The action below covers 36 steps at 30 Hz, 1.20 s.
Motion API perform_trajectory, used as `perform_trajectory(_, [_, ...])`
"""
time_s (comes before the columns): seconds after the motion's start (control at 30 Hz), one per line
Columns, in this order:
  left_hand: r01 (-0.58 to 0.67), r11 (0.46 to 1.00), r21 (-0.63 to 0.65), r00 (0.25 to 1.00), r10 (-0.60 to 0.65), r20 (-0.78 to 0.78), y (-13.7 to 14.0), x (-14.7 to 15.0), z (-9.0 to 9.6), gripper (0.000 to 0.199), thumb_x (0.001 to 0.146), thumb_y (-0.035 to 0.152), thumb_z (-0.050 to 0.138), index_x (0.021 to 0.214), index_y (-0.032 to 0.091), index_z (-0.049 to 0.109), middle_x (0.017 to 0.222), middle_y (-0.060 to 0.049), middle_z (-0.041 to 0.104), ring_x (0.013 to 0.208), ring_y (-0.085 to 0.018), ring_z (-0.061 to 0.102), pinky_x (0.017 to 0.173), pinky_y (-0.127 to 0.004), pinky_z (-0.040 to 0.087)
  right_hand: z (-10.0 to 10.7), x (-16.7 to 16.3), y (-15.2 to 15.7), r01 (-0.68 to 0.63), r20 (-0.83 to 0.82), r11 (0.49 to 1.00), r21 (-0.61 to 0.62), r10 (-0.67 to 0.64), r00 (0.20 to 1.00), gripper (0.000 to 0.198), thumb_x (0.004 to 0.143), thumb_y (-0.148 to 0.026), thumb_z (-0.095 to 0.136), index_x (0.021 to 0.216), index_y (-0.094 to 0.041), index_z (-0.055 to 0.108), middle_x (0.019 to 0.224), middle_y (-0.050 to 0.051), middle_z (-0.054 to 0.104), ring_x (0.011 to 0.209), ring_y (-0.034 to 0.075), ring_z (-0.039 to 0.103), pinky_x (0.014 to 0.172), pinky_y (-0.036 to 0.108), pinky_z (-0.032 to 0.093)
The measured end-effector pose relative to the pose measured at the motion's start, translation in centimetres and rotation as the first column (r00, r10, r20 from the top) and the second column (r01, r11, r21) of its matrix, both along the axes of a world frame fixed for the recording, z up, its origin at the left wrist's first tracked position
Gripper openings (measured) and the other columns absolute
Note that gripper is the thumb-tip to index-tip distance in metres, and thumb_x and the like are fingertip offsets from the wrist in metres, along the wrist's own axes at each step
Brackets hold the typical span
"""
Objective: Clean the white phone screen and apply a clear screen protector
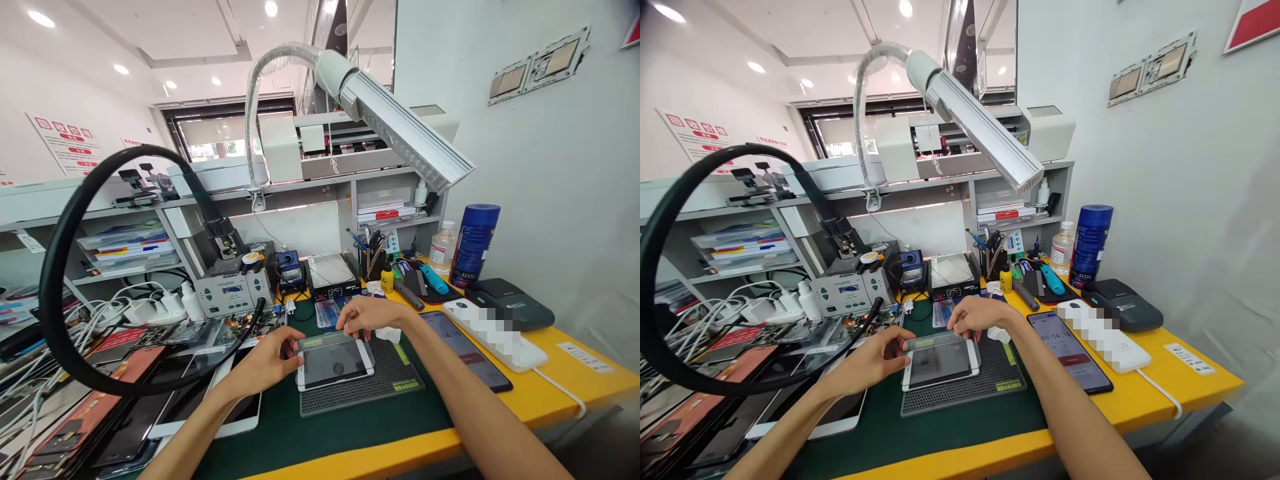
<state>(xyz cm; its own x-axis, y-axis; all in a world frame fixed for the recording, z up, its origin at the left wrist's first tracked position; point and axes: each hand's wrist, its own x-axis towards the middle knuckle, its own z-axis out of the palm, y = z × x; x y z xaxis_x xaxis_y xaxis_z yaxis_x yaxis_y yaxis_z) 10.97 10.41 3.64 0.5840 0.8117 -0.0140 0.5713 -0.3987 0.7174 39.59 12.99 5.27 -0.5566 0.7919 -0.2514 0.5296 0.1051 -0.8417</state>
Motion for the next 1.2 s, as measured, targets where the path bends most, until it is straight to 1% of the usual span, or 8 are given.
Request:
perform_trajectory(0.1, [-0.023, 1.000, -0.015, 1.000, 0.023, 0.003, 0.0, -0.1, -0.2, 0.036, 0.083, 0.039, 0.062, 0.112, 0.019, 0.057, 0.089, -0.001, 0.059, 0.078, -0.017, 0.056, 0.068, -0.028, 0.044, 0.3, 0.7, -0.3, 0.018, 0.060, 1.000, 0.010, -0.018, 0.998, 0.038, 0.072, -0.034, 0.071, 0.104, -0.014, 0.069, 0.084, 0.006, 0.067, 0.075, 0.017, 0.064, 0.052, 0.020, 0.052])
perform_trajectory(0.23, [-0.019, 1.000, -0.020, 0.999, 0.020, 0.031, 0.4, -0.4, -1.2, 0.039, 0.084, 0.042, 0.061, 0.116, 0.020, 0.056, 0.092, -0.002, 0.059, 0.079, -0.018, 0.058, 0.069, -0.029, 0.044, 0.3, 2.1, -1.1, 0.067, 0.137, 0.998, 0.004, -0.067, 0.988, 0.042, 0.073, -0.037, 0.072, 0.107, -0.012, 0.066, 0.079, 0.005, 0.068, 0.057, 0.013, 0.061, 0.048, 0.022, 0.051])
perform_trajectory(0.33, [-0.009, 1.000, -0.014, 0.998, 0.010, 0.055, 0.7, -0.7, -2.0, 0.041, 0.085, 0.044, 0.060, 0.119, 0.021, 0.055, 0.096, -0.002, 0.059, 0.080, -0.017, 0.058, 0.071, -0.029, 0.045, -0.1, 2.8, -1.9, 0.104, 0.148, 0.994, -0.016, -0.101, 0.984, 0.040, 0.074, -0.038, 0.072, 0.104, -0.013, 0.065, 0.072, 0.002, 0.066, 0.051, 0.011, 0.058, 0.047, 0.021, 0.051])
perform_trajectory(0.43, [-0.007, 1.000, -0.027, 0.998, 0.009, 0.067, 0.7, -0.7, -2.2, 0.043, 0.085, 0.045, 0.060, 0.121, 0.022, 0.054, 0.099, -0.003, 0.060, 0.082, -0.017, 0.059, 0.072, -0.029, 0.046, -0.6, 3.1, -2.3, 0.133, 0.107, 0.990, -0.055, -0.126, 0.986, 0.037, 0.072, -0.037, 0.073, 0.099, -0.013, 0.064, 0.067, 0.001, 0.065, 0.050, 0.011, 0.059, 0.047, 0.021, 0.052])
perform_trajectory(0.57, [-0.019, 0.999, -0.046, 0.998, 0.022, 0.061, 0.5, -0.6, -1.6, 0.044, 0.085, 0.045, 0.060, 0.122, 0.022, 0.056, 0.097, -0.003, 0.061, 0.080, -0.018, 0.059, 0.070, -0.028, 0.046, -0.8, 3.0, -2.5, 0.142, 0.006, 0.985, -0.102, -0.142, 0.990, 0.035, 0.071, -0.039, 0.075, 0.093, -0.013, 0.064, 0.067, 0.001, 0.065, 0.052, 0.012, 0.061, 0.050, 0.023, 0.054])
perform_trajectory(0.77, [-0.017, 0.997, -0.070, 0.998, 0.021, 0.052, 0.4, -0.6, -1.5, 0.041, 0.086, 0.045, 0.058, 0.120, 0.023, 0.057, 0.095, -0.003, 0.061, 0.081, -0.019, 0.058, 0.071, -0.028, 0.046, -0.8, 2.7, -2.6, 0.120, 0.014, 0.986, -0.118, -0.120, 0.993, 0.037, 0.072, -0.045, 0.076, 0.087, -0.013, 0.066, 0.066, 0.001, 0.066, 0.054, 0.012, 0.062, 0.053, 0.023, 0.055])
perform_trajectory(1.0, [-0.038, 0.996, -0.081, 0.996, 0.044, 0.079, 0.4, -0.5, -2.0, 0.046, 0.083, 0.045, 0.062, 0.122, 0.021, 0.054, 0.097, -0.003, 0.059, 0.082, -0.018, 0.058, 0.074, -0.030, 0.048, -1.5, 2.9, -2.2, 0.134, 0.014, 0.983, -0.128, -0.133, 0.991, 0.035, 0.072, -0.042, 0.076, 0.088, -0.013, 0.066, 0.066, 0.002, 0.067, 0.056, 0.013, 0.063, 0.054, 0.023, 0.056])
perform_trajectory(1.2, [-0.048, 0.999, -0.023, 0.997, 0.049, 0.051, 0.7, -0.8, -2.9, 0.051, 0.082, 0.046, 0.064, 0.126, 0.022, 0.052, 0.101, -0.005, 0.061, 0.084, -0.019, 0.059, 0.074, -0.030, 0.049, -1.4, 2.7, -2.2, 0.137, 0.024, 0.984, -0.112, -0.135, 0.991, 0.028, 0.073, -0.038, 0.073, 0.085, -0.014, 0.065, 0.064, 0.001, 0.066, 0.052, 0.013, 0.061, 0.050, 0.024, 0.055])
